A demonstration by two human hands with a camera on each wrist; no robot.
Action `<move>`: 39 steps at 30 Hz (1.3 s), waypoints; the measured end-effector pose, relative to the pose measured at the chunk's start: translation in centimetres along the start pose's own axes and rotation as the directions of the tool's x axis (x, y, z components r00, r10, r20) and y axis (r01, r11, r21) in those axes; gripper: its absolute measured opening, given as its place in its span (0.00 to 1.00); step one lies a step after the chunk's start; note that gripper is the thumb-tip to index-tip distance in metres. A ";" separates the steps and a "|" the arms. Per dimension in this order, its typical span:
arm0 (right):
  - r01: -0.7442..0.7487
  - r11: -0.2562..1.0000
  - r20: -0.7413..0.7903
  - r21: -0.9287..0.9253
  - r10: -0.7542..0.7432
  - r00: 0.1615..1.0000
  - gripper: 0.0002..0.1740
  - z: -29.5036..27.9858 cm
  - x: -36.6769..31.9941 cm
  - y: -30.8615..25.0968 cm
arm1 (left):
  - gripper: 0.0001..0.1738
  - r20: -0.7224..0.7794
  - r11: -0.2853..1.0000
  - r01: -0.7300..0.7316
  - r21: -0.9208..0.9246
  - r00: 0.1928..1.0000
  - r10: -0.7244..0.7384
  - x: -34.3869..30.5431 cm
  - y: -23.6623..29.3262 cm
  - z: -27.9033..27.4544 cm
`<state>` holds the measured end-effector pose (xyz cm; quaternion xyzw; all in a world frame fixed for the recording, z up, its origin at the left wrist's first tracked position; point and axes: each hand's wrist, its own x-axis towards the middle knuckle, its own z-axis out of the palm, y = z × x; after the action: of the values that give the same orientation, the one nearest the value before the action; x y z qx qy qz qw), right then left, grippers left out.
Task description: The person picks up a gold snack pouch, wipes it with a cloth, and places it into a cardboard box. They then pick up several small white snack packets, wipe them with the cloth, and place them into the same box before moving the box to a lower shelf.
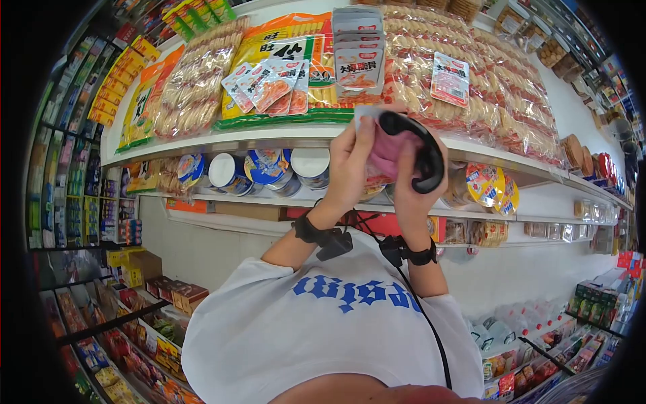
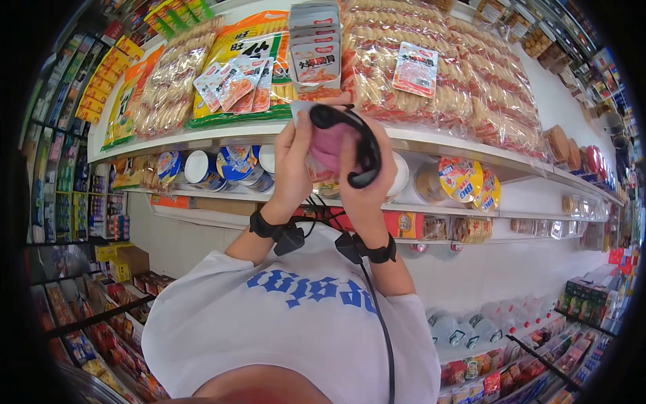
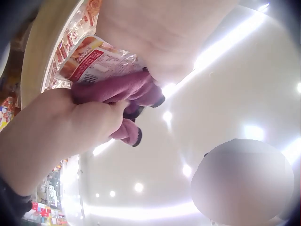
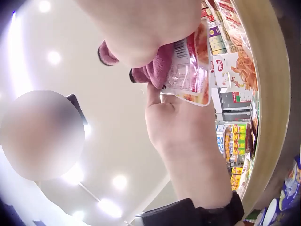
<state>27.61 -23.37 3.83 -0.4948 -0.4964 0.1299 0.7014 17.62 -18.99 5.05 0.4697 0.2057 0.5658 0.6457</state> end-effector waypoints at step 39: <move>-0.472 0.777 0.100 0.415 0.477 0.873 0.17 -0.7 -1.2 5.3 | 0.21 -0.022 0.937 0.123 0.326 0.992 -0.123 1.9 0.9 -5.6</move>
<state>29.28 -22.01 -1.22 -0.4387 -0.3111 0.4050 0.7394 13.19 -15.24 3.61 0.5558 0.3259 0.4830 0.5930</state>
